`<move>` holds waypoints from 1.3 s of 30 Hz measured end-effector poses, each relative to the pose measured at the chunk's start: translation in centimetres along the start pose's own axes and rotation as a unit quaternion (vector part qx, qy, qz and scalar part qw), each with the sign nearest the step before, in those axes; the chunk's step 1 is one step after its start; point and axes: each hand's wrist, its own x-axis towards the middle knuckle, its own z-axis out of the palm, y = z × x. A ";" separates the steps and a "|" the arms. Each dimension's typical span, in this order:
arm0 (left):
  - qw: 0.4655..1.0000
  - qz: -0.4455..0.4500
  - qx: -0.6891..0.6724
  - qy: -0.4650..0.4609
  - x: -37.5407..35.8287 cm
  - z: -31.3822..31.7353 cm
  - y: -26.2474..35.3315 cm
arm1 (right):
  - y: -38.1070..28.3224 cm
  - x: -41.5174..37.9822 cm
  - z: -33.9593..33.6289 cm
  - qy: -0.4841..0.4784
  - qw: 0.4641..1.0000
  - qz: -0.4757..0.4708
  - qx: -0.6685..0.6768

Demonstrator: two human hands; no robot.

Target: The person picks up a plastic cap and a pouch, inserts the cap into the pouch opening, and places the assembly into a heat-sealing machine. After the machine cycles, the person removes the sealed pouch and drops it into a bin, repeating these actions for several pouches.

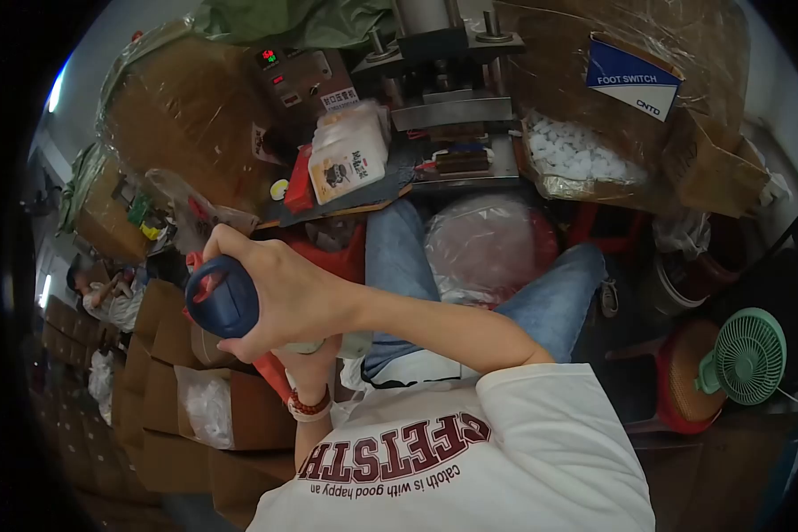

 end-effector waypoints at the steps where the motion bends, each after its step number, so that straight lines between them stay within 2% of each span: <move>1: 1.000 0.007 -0.022 -0.020 0.1 1.0 0.0 | -0.2 -0.4 -0.2 0.021 1.000 -0.001 -0.019; 5: 0.986 0.015 -0.123 -0.109 3.4 8.4 0.8 | -2.3 -4.0 -4.3 0.105 0.987 0.002 -0.121; 6: 0.979 0.017 -0.151 -0.132 3.2 10.3 1.4 | -3.5 -5.2 -5.5 0.112 0.986 0.041 -0.116; 8: 0.960 0.023 -0.207 -0.186 2.1 14.3 3.0 | -5.5 -8.0 -7.9 0.141 0.976 0.043 -0.161; 10: 0.929 0.018 -0.269 -0.254 0.5 16.1 4.2 | -8.5 -11.7 -10.2 0.205 0.944 0.110 -0.235; 12: 0.849 -0.059 -0.287 -0.440 1.9 18.9 6.4 | -11.4 -16.3 -11.9 0.277 0.911 0.156 -0.261; 13: 0.866 0.011 -0.237 -0.441 1.8 19.3 6.9 | -12.5 -18.8 -12.4 0.306 0.900 0.174 -0.257; 15: 0.823 0.008 -0.243 -0.513 1.9 20.0 5.8 | -14.2 -24.7 -13.5 0.333 0.876 0.213 -0.277; 16: 0.819 0.001 -0.214 -0.533 1.7 19.9 4.9 | -14.6 -27.5 -13.9 0.346 0.867 0.222 -0.280; 18: 0.850 0.067 -0.156 -0.499 1.3 20.1 2.7 | -14.5 -33.4 -14.0 0.496 0.769 0.337 -0.221; 20: 0.877 0.064 -0.057 -0.472 0.6 19.5 -0.9 | -11.3 -41.6 -13.6 0.574 0.686 0.391 -0.217; 22: 0.884 0.040 -0.018 -0.465 0.4 18.3 -4.0 | -7.3 -49.4 -11.6 0.631 0.577 0.437 -0.278; 24: 0.889 0.014 0.022 -0.456 0.5 17.0 -6.6 | -4.0 -57.8 -9.7 0.709 0.450 0.465 -0.282; 26: 0.886 -0.015 0.118 -0.448 0.7 16.0 -8.7 | -0.4 -69.5 -7.6 0.711 0.382 0.553 -0.206; 27: 0.881 -0.013 0.120 -0.457 0.6 15.5 -9.2 | 1.0 -72.6 -6.5 0.715 0.375 0.556 -0.200; 29: 0.832 0.006 0.358 -0.424 0.6 14.7 -10.2 | 2.8 -76.0 -4.9 0.823 0.323 0.464 -0.047; 30: 0.829 0.011 0.360 -0.428 0.7 14.3 -11.5 | 3.2 -76.2 -4.9 0.826 0.319 0.464 -0.043; 32: 0.865 0.002 0.388 -0.319 0.5 13.7 -14.8 | 4.4 -76.0 -5.5 0.844 0.182 0.485 -0.140; 33: 0.863 0.005 0.389 -0.323 0.2 13.7 -15.7 | 4.4 -75.9 -5.4 0.845 0.177 0.485 -0.137; 35: 0.917 -0.035 0.319 -0.236 -0.1 13.9 -16.8 | 4.3 -75.5 -6.0 0.880 0.140 0.429 -0.146; 36: 0.917 -0.033 0.320 -0.237 -0.1 14.0 -16.8 | 4.1 -75.1 -6.6 0.881 0.139 0.429 -0.144; 38: 0.910 -0.034 0.327 -0.253 -0.2 14.1 -16.3 | 3.9 -74.1 -7.8 0.921 0.066 0.348 -0.162; 39: 0.909 -0.032 0.329 -0.253 -0.1 14.2 -16.2 | 4.0 -74.4 -8.4 0.922 0.065 0.348 -0.160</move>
